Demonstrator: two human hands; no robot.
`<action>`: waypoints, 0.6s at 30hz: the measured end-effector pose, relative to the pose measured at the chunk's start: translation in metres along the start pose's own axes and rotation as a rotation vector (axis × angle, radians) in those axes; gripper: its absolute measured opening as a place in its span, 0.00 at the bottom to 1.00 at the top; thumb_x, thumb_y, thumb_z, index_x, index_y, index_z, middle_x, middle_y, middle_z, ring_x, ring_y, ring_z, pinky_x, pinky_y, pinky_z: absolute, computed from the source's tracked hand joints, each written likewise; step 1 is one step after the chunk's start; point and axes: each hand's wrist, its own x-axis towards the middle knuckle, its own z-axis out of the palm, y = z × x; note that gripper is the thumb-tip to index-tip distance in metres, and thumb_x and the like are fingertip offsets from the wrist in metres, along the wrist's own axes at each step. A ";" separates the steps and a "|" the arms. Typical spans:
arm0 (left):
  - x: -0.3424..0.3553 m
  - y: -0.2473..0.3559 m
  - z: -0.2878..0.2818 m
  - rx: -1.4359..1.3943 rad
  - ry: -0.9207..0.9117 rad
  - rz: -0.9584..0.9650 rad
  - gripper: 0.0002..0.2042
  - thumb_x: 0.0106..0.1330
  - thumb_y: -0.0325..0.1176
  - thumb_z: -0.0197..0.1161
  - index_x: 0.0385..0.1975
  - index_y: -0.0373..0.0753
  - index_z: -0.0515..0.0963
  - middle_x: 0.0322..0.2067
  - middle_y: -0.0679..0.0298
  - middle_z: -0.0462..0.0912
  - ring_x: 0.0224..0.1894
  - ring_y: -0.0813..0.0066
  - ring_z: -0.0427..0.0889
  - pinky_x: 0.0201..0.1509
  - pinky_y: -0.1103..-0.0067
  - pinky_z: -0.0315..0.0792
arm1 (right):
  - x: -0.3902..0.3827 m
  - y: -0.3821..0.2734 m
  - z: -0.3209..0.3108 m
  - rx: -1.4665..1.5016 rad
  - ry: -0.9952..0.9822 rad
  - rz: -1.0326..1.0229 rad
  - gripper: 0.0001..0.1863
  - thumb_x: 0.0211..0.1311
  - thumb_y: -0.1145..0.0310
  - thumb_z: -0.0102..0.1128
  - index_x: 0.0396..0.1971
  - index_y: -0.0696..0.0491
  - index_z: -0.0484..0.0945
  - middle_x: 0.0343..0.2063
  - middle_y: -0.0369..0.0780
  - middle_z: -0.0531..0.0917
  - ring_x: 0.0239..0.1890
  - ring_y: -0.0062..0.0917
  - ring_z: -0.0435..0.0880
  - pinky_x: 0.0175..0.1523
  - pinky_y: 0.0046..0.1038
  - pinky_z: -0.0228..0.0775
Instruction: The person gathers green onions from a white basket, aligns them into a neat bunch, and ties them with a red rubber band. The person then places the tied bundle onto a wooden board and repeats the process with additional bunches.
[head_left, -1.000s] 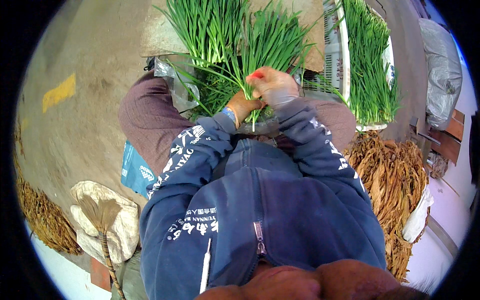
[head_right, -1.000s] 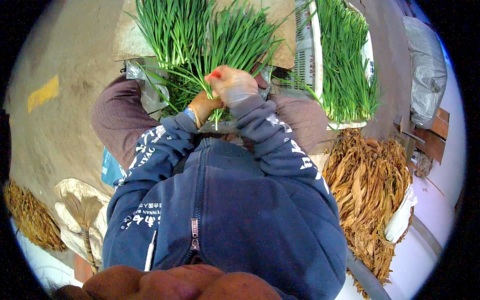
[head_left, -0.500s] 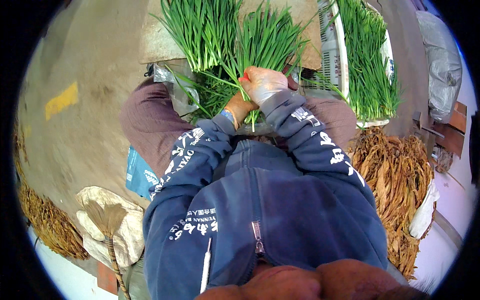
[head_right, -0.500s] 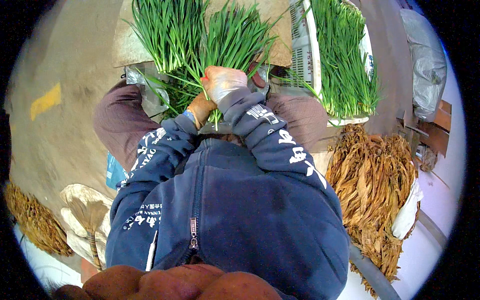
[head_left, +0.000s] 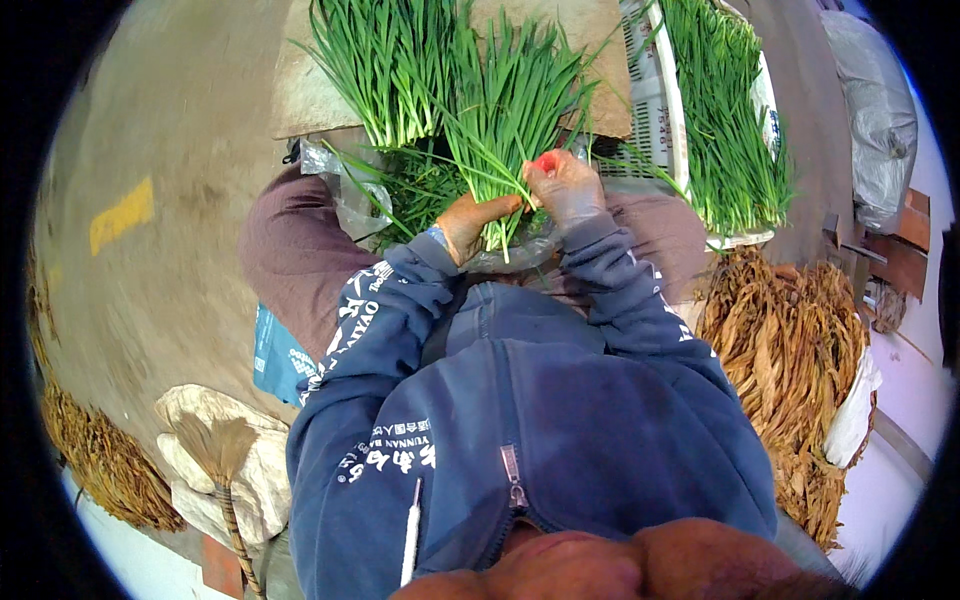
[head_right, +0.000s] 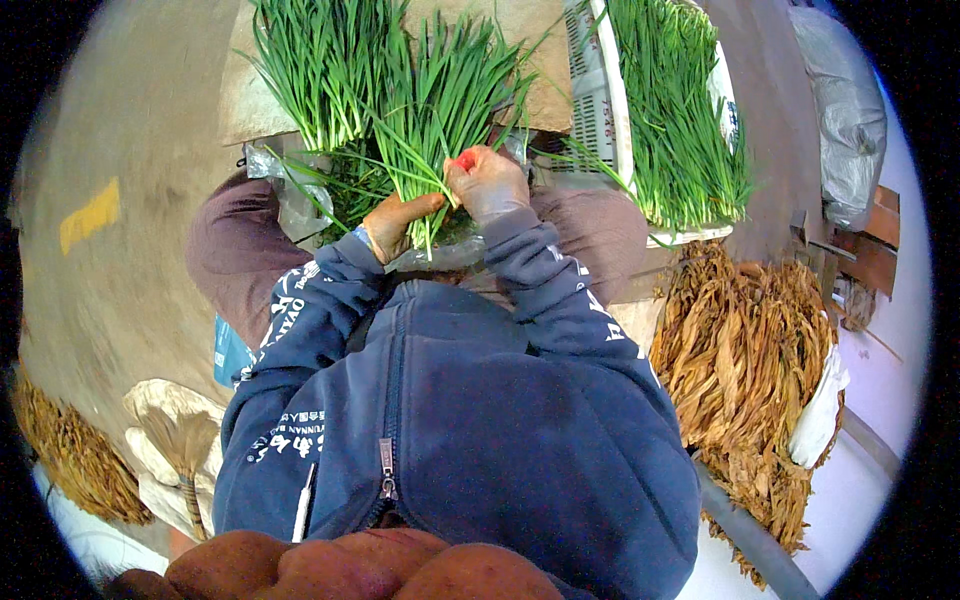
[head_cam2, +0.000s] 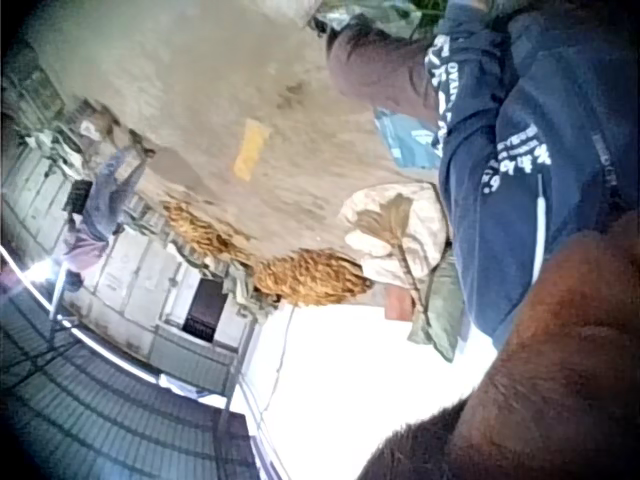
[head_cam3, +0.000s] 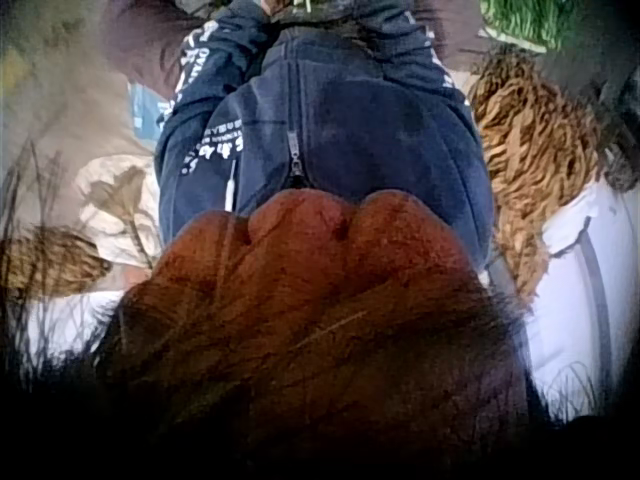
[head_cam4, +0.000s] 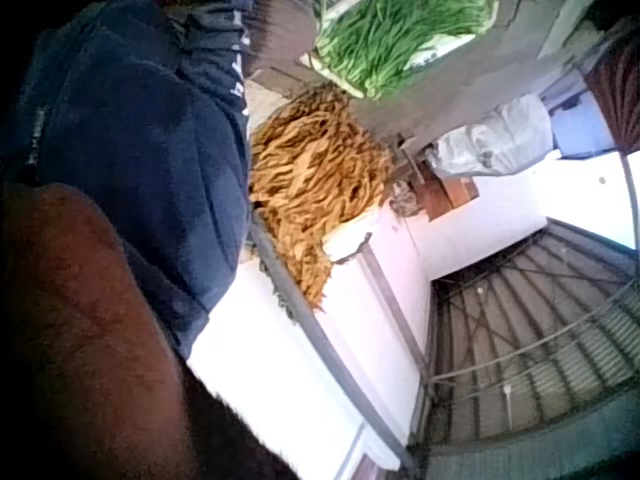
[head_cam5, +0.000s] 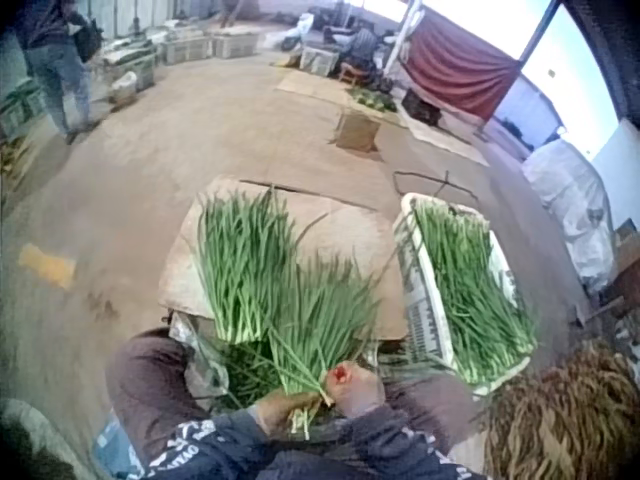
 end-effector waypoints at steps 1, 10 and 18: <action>-0.002 0.001 0.001 -0.048 -0.001 -0.021 0.15 0.62 0.32 0.61 0.47 0.35 0.73 0.35 0.61 0.81 0.35 0.75 0.80 0.41 0.79 0.75 | -0.009 0.000 -0.002 -0.017 -0.007 0.026 0.16 0.55 0.54 0.61 0.27 0.53 0.77 0.17 0.37 0.79 0.22 0.26 0.78 0.30 0.27 0.68; -0.002 0.000 -0.002 -0.210 0.045 -0.153 0.16 0.67 0.40 0.55 0.46 0.33 0.73 0.38 0.59 0.80 0.37 0.69 0.81 0.43 0.73 0.77 | -0.031 0.003 0.011 0.060 -0.141 0.078 0.24 0.55 0.42 0.56 0.29 0.51 0.77 0.20 0.37 0.82 0.27 0.31 0.82 0.33 0.32 0.69; -0.005 0.005 0.011 -0.259 0.098 -0.202 0.14 0.64 0.37 0.58 0.41 0.31 0.75 0.32 0.58 0.81 0.31 0.71 0.81 0.35 0.77 0.76 | -0.025 0.004 0.013 0.388 -0.230 0.165 0.17 0.59 0.55 0.60 0.30 0.55 0.76 0.15 0.35 0.78 0.16 0.16 0.73 0.22 0.21 0.63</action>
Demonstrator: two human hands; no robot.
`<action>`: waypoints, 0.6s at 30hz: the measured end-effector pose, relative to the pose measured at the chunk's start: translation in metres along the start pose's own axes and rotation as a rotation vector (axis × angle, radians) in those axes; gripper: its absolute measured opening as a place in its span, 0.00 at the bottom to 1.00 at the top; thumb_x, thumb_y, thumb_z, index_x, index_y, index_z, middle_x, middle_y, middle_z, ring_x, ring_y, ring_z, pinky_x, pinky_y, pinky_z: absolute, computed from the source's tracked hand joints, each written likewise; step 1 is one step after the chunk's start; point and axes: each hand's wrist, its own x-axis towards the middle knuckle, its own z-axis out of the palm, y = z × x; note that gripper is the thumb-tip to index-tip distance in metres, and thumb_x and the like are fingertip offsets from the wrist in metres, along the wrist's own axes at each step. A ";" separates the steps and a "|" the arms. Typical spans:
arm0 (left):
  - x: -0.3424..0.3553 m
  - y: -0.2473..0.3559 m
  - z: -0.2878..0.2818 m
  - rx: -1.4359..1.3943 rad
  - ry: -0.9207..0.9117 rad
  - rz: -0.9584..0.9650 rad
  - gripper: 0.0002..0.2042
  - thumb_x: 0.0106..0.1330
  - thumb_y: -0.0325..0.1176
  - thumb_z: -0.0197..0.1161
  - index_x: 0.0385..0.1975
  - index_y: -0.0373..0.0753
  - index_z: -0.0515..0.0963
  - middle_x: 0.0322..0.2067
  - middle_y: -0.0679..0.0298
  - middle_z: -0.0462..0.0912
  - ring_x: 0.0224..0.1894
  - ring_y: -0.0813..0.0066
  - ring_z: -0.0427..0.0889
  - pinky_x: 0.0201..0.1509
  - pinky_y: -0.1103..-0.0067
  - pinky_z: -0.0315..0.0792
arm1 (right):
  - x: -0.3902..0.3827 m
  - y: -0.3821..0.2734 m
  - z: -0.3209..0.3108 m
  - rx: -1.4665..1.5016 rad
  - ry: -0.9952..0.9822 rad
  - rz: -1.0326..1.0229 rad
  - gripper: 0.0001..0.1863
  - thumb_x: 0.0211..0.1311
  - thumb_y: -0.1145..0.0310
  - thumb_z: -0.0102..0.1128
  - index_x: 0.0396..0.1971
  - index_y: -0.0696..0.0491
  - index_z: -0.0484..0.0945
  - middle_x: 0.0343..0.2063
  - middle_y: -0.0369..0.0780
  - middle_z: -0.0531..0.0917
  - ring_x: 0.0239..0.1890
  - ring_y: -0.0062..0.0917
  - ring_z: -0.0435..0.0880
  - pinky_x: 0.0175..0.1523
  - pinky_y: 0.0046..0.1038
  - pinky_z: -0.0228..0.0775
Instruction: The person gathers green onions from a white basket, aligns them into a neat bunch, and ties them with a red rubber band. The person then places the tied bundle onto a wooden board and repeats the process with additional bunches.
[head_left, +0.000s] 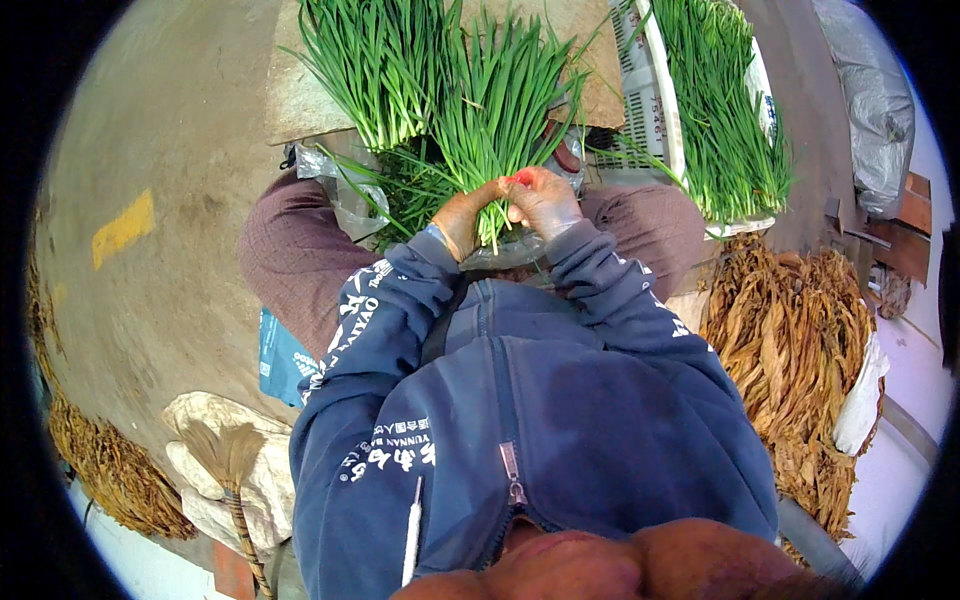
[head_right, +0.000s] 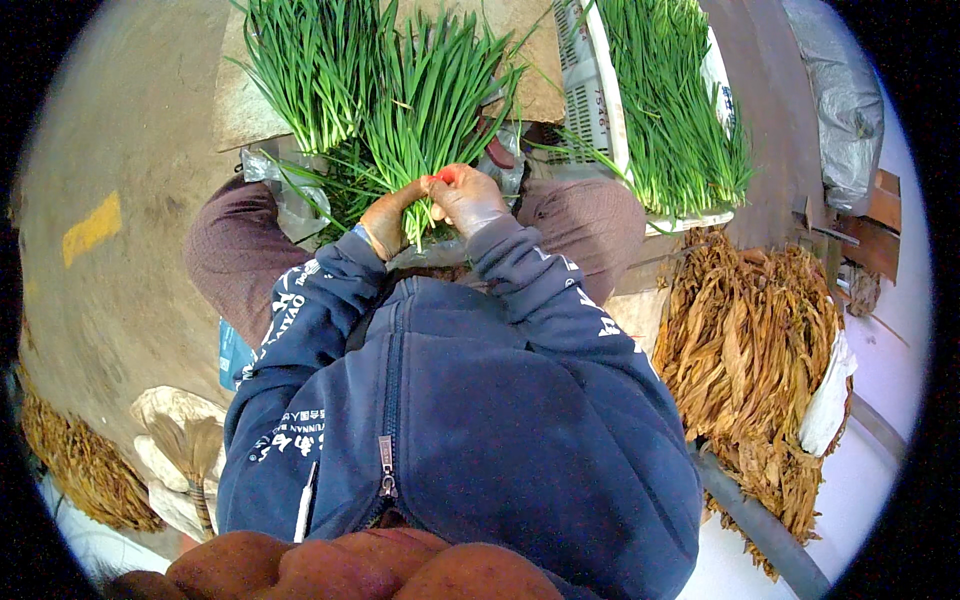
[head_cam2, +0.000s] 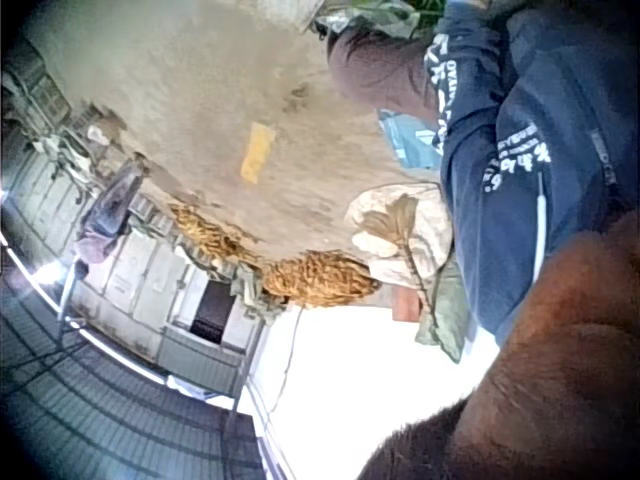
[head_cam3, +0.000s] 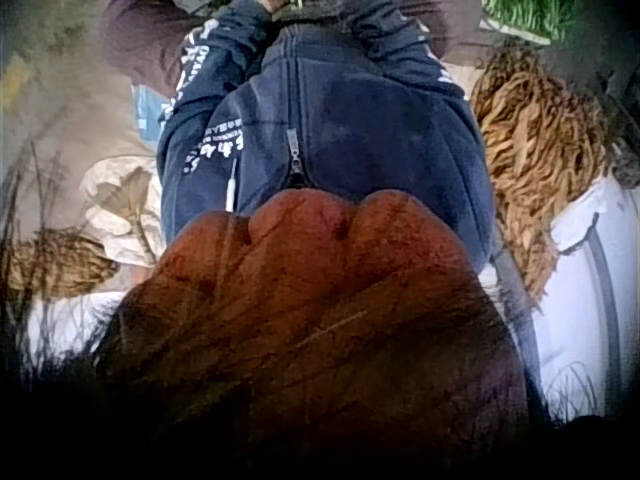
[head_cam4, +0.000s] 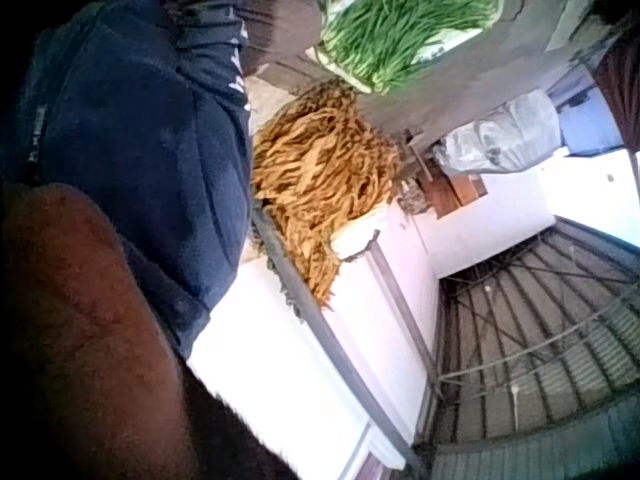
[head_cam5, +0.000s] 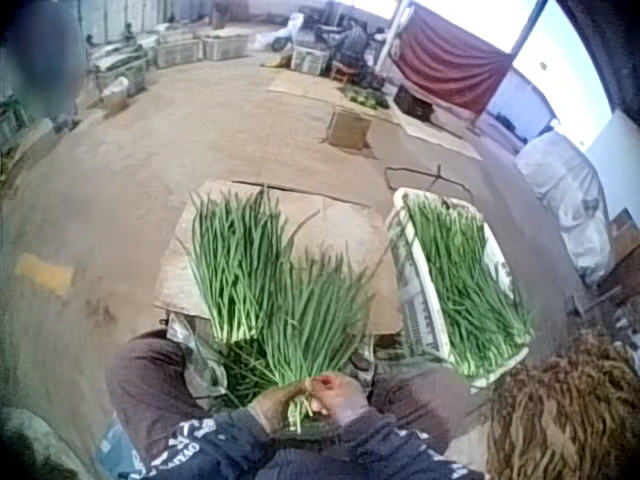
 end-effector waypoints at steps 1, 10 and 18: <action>0.005 -0.002 -0.007 0.031 -0.023 0.036 0.14 0.65 0.38 0.57 0.42 0.32 0.75 0.33 0.59 0.81 0.32 0.70 0.81 0.37 0.76 0.76 | 0.000 0.006 -0.001 0.134 -0.009 -0.024 0.15 0.60 0.56 0.60 0.30 0.55 0.76 0.15 0.34 0.77 0.15 0.15 0.72 0.21 0.19 0.62; 0.008 -0.004 -0.010 0.167 0.054 0.153 0.12 0.65 0.35 0.56 0.42 0.34 0.75 0.33 0.61 0.81 0.32 0.72 0.81 0.36 0.77 0.76 | 0.009 -0.016 -0.009 -0.354 0.131 -0.072 0.24 0.55 0.44 0.59 0.29 0.53 0.77 0.17 0.37 0.80 0.22 0.23 0.79 0.30 0.26 0.69; 0.002 -0.001 -0.003 0.191 0.014 0.190 0.12 0.65 0.35 0.56 0.41 0.34 0.76 0.33 0.61 0.82 0.31 0.74 0.81 0.32 0.79 0.75 | 0.027 -0.027 -0.014 0.045 0.018 -0.007 0.18 0.56 0.53 0.63 0.31 0.54 0.76 0.13 0.34 0.77 0.13 0.17 0.72 0.19 0.21 0.62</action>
